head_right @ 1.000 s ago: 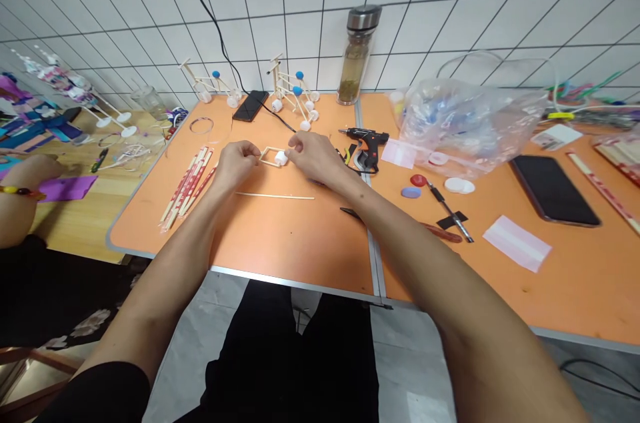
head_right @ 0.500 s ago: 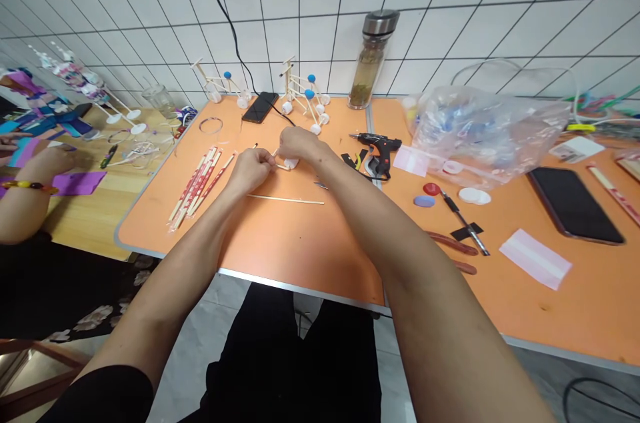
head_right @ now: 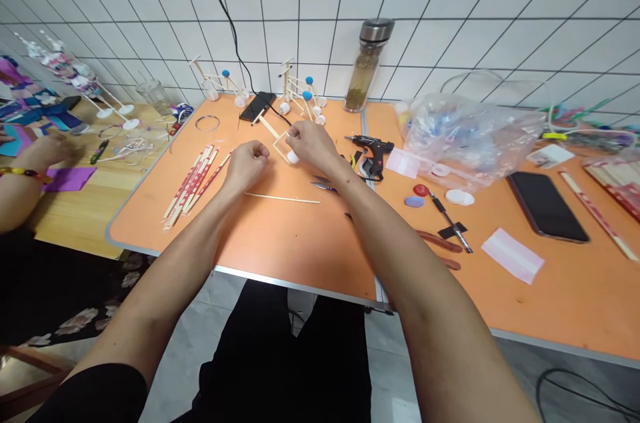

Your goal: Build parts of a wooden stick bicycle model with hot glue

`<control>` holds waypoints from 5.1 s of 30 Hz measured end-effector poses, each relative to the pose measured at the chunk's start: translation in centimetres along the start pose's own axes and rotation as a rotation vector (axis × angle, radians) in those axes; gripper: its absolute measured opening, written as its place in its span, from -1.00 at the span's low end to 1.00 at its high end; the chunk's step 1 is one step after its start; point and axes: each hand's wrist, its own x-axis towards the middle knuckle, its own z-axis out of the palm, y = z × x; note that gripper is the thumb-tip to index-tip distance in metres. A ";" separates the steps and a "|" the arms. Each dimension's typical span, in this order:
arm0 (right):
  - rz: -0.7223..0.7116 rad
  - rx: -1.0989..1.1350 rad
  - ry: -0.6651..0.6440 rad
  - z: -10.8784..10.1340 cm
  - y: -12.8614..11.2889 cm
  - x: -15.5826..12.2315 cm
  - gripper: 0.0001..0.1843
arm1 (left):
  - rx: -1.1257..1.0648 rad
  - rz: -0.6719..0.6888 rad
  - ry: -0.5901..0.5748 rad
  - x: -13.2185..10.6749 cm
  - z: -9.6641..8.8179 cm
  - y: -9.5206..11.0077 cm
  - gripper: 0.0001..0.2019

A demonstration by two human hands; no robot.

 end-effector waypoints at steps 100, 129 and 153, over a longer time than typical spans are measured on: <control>0.190 0.968 0.059 -1.9 2.4 -8.7 -0.35 | -0.814 -0.030 -0.282 -0.8 1.5 2.7 -0.68; 0.186 1.030 0.135 -1.7 2.7 -8.4 -0.51 | -0.813 -0.011 -0.331 -1.3 1.2 3.2 -0.69; 0.173 1.045 0.167 -1.6 2.6 -8.4 -0.55 | -0.812 -0.053 -0.314 -1.5 1.4 3.4 -0.79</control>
